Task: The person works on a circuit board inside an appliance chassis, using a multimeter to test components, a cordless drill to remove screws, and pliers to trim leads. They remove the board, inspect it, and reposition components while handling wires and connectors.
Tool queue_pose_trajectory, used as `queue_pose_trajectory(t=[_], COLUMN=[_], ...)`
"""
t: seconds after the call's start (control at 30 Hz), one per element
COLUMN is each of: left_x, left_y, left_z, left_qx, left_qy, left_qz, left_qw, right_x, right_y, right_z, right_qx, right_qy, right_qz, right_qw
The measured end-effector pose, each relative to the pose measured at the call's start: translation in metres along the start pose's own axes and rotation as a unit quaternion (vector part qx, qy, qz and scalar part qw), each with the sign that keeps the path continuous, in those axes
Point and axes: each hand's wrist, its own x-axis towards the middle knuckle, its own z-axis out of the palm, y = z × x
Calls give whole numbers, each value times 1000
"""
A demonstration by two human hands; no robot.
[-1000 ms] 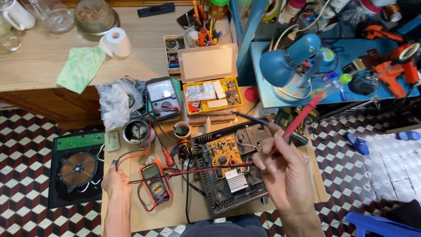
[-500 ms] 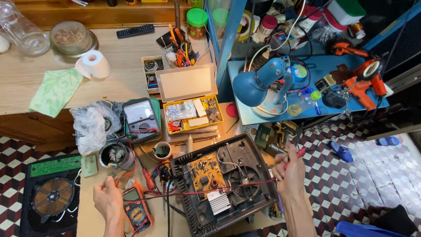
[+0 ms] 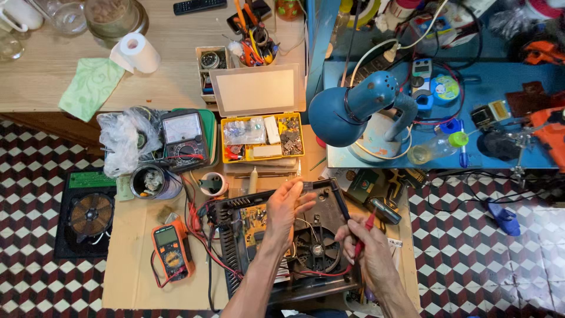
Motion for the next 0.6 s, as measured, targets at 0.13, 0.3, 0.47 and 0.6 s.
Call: queue_pose_trajectory(t=[0.13,0.3,0.47,0.6], left_x=[32,64,83,89], left_y=[-21,-28,-25,-24], left_z=[22,26,27,29], left_qx=[-64,-87,-70,-59], left_qy=[-19,-26,-38,-42], left_qz=[1,-10,-15,-10], left_qw=[998,996,997,997], right_x=[18,40,58,70], right_y=[-3,-12,-14,-13], right_z=[6,12,13,13], right_qx=[-28,-27,12,3], right_qy=[32,37,47,52], right_qz=[2,1,-2,0], right_qw=[999,999,999,999])
